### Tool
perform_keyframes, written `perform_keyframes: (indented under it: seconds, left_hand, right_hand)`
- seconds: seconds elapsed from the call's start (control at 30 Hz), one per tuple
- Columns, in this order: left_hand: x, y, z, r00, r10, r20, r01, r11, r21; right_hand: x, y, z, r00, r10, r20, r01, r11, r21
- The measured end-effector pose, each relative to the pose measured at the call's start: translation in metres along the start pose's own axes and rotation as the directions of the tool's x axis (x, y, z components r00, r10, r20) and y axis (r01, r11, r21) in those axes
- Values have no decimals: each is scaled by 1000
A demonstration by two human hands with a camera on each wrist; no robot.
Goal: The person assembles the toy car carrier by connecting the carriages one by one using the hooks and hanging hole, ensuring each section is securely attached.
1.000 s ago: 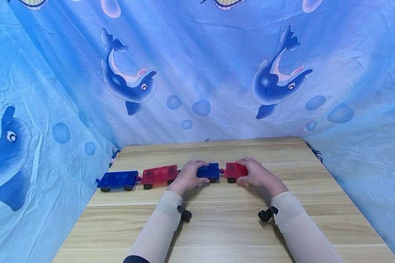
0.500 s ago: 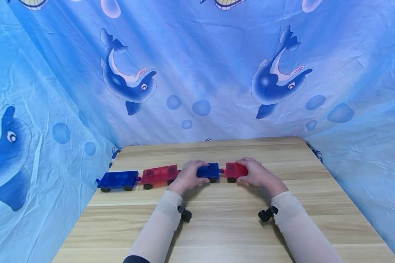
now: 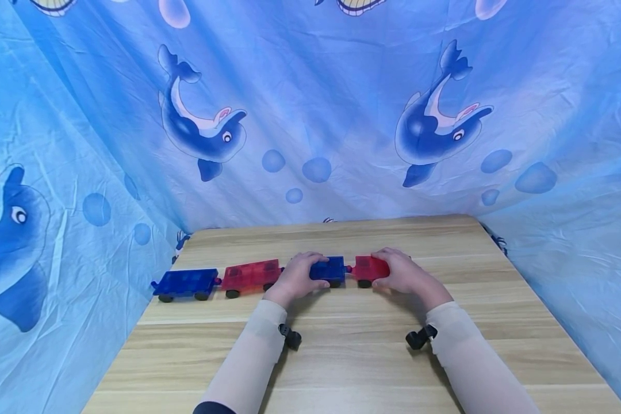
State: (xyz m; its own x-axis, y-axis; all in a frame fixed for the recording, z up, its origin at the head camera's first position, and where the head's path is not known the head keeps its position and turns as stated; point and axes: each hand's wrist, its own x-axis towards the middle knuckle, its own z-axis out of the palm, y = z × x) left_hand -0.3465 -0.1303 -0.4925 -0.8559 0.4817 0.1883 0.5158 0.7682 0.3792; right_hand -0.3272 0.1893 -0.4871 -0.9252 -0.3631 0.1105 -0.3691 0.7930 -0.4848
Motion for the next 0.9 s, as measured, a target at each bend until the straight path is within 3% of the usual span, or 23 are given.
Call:
perform_keyframes:
  seconds: [0.37, 0.57, 0.8, 0.9]
  left_hand:
    - [-3, -2, -1, 1000, 2, -20, -3, 998, -58]
    - [-4, -6, -12, 997, -18, -69, 12, 997, -79]
    - [-4, -21, -30, 983, 64, -172, -66, 998, -6]
    - [-4, -30, -40, 972, 81, -222, -73, 996, 45]
  right_hand:
    - [0, -2, -1, 999, -26, -20, 25, 1000, -13]
    - [0, -4, -11, 999, -12, -46, 12, 1000, -3]
    - [-2, -2, -30, 992, -20, -121, 15, 999, -41]
    - [-1, 4, -40, 983, -47, -175, 28, 993, -113]
